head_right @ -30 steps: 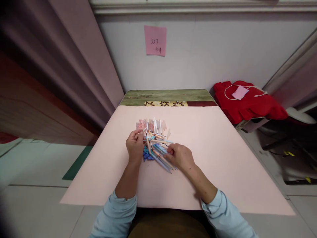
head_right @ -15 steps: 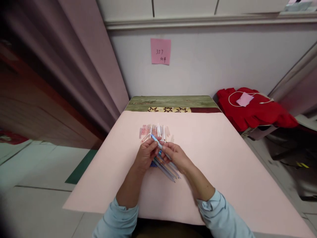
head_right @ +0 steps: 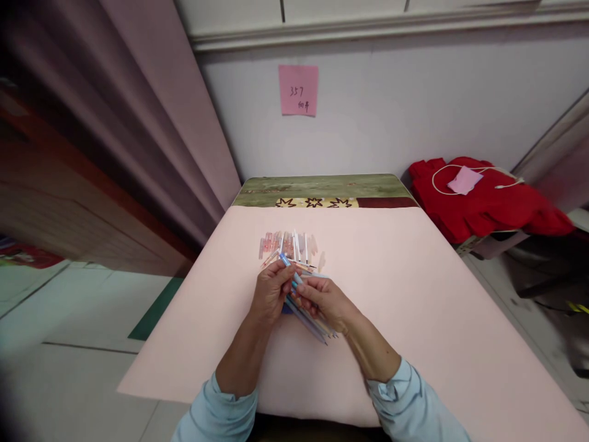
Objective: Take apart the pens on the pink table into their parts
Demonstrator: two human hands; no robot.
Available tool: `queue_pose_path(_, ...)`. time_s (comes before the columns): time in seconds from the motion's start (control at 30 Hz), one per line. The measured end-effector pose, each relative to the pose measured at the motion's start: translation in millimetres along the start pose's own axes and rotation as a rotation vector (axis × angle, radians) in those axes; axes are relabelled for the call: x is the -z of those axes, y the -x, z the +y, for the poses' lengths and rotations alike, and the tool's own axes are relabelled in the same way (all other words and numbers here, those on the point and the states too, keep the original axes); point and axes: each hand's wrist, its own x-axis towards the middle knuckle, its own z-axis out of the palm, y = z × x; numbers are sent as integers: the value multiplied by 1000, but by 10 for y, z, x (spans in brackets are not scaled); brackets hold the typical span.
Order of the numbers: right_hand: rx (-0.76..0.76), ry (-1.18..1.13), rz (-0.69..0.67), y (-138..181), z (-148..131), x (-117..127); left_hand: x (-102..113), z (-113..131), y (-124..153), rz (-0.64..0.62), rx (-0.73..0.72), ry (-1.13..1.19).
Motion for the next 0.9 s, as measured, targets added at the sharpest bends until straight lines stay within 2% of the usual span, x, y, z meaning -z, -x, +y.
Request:
queue_pose_path(0.13,36,74,108,8,5,-36,-10,-57,-31,68,-23,-12)
queue_pose_path(0.23,-18,28,110,17,2,-9,-18,-70,-32,119,-32,7)
queue_pose_path(0.37,-43,35,135,22,-5,40,-22,-52,-12,123,-49,-21)
queue_pose_path(0.57,131,217,305,29,-14,-6,-11,-62,-28,137,-72,-34)
queue_pose_path(0.77,21,363,263,59,-43,-13,2,-57,-35,156,-40,-66)
queue_pose_path(0.9,88,345,339,41,-6,40,-5,-50,-23,149,-53,-61)
